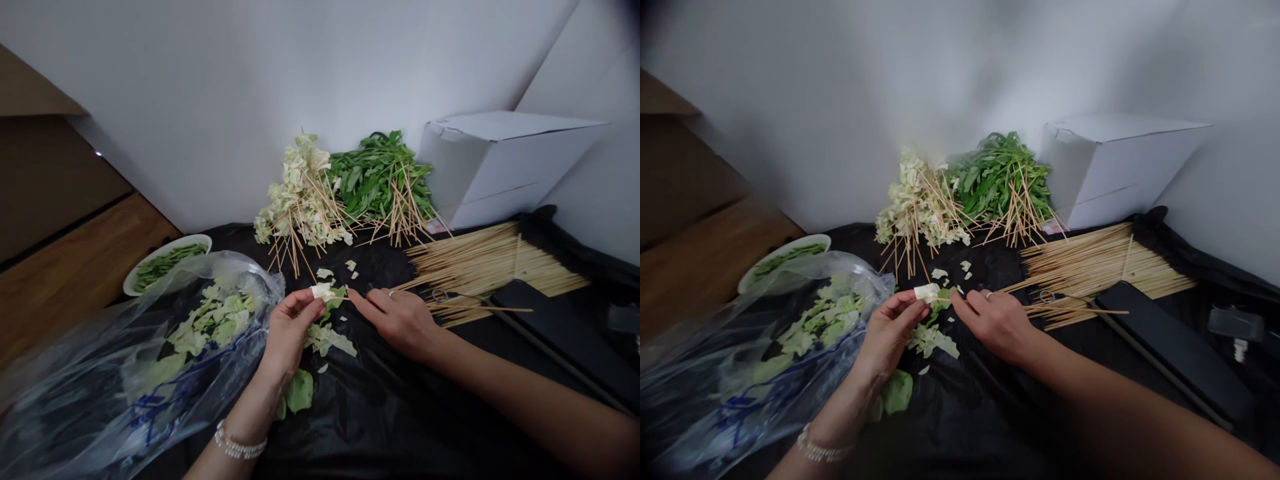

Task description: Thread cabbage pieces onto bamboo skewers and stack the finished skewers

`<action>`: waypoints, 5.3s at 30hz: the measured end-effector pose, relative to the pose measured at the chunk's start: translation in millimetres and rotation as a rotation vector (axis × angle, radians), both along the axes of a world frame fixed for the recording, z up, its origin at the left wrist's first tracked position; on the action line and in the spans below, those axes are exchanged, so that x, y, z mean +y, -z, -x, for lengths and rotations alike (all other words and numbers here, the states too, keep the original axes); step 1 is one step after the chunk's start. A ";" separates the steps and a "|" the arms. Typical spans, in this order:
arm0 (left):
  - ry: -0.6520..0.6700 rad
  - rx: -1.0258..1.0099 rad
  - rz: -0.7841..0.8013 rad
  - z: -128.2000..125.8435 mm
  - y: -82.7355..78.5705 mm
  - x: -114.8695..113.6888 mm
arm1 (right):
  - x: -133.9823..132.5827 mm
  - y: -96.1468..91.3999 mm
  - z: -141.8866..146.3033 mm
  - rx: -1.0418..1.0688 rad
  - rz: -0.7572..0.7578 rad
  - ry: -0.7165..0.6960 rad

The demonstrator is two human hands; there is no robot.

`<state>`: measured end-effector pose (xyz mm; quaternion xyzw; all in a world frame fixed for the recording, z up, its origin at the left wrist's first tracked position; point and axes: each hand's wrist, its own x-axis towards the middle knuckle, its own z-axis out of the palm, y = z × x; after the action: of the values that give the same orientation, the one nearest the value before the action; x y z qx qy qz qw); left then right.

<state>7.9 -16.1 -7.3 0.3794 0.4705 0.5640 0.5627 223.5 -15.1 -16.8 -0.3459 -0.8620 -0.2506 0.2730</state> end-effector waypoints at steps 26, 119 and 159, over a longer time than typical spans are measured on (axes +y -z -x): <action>-0.022 0.254 -0.147 -6.8 -0.6 -3.2 | -6.8 3.4 6.9 -0.069 0.031 0.082; -0.087 0.043 -0.043 7.7 1.8 7.7 | 5.6 11.0 1.9 0.043 0.086 -0.075; 0.001 -0.119 0.059 2.3 -12.6 -0.4 | 5.3 11.0 3.0 0.148 0.210 -0.150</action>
<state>5.6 -16.5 5.3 0.3285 0.4524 0.5714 0.6008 220.5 -9.8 -27.8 -0.3248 -0.8844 -0.1121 0.3160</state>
